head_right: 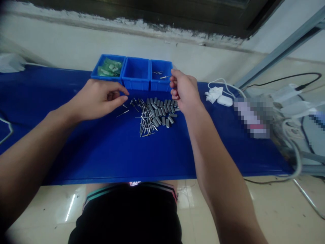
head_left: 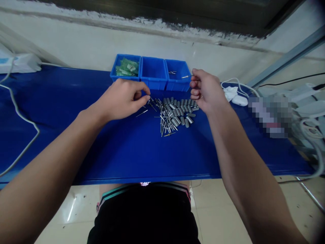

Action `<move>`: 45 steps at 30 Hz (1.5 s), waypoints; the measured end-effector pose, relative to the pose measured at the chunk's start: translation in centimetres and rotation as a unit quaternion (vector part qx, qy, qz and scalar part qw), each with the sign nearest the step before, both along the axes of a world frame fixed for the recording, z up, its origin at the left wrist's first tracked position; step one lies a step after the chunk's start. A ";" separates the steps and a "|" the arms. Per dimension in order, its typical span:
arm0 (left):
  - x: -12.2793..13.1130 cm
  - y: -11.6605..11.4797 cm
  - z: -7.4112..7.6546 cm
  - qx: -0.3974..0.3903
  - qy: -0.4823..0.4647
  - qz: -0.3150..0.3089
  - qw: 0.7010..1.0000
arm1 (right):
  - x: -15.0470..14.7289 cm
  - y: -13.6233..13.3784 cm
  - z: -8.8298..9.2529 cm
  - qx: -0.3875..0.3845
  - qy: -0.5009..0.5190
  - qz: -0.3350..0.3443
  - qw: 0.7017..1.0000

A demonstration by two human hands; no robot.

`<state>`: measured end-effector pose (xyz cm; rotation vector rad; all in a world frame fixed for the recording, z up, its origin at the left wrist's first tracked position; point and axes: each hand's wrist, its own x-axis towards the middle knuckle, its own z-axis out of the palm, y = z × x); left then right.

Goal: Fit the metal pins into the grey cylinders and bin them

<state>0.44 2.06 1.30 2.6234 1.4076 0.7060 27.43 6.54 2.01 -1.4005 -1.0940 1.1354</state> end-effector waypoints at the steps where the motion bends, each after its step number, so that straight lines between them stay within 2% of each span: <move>1: -0.1 0.1 0.0 -0.016 0.011 -0.002 1.000 | 0.1 0.2 -0.2 -0.006 0.001 -0.007 1.000; 7: -0.4 0.2 -0.3 -0.085 0.024 -0.056 0.994 | 0.6 0.8 -0.9 -0.047 0.026 -0.009 0.999; 13: -0.7 0.1 -0.3 -0.122 0.040 -0.100 0.987 | 1.1 0.8 -0.8 -0.086 0.086 0.015 0.993; 21: -0.4 -0.1 0.3 -0.198 0.087 -0.094 0.972 | 0.7 0.8 -0.6 -0.085 0.043 0.008 0.995; 29: -0.6 0.2 -0.5 -0.132 0.070 -0.076 0.986 | 0.4 0.6 -0.7 -0.060 0.052 0.017 0.997; 38: -0.3 0.4 -1.0 -0.109 0.079 -0.070 0.989 | 0.7 1.1 -1.3 -0.048 0.040 0.015 0.998; 45: -0.2 0.4 -1.2 -0.108 0.073 -0.082 0.988 | -0.4 0.3 -0.7 -0.015 -0.035 0.058 0.998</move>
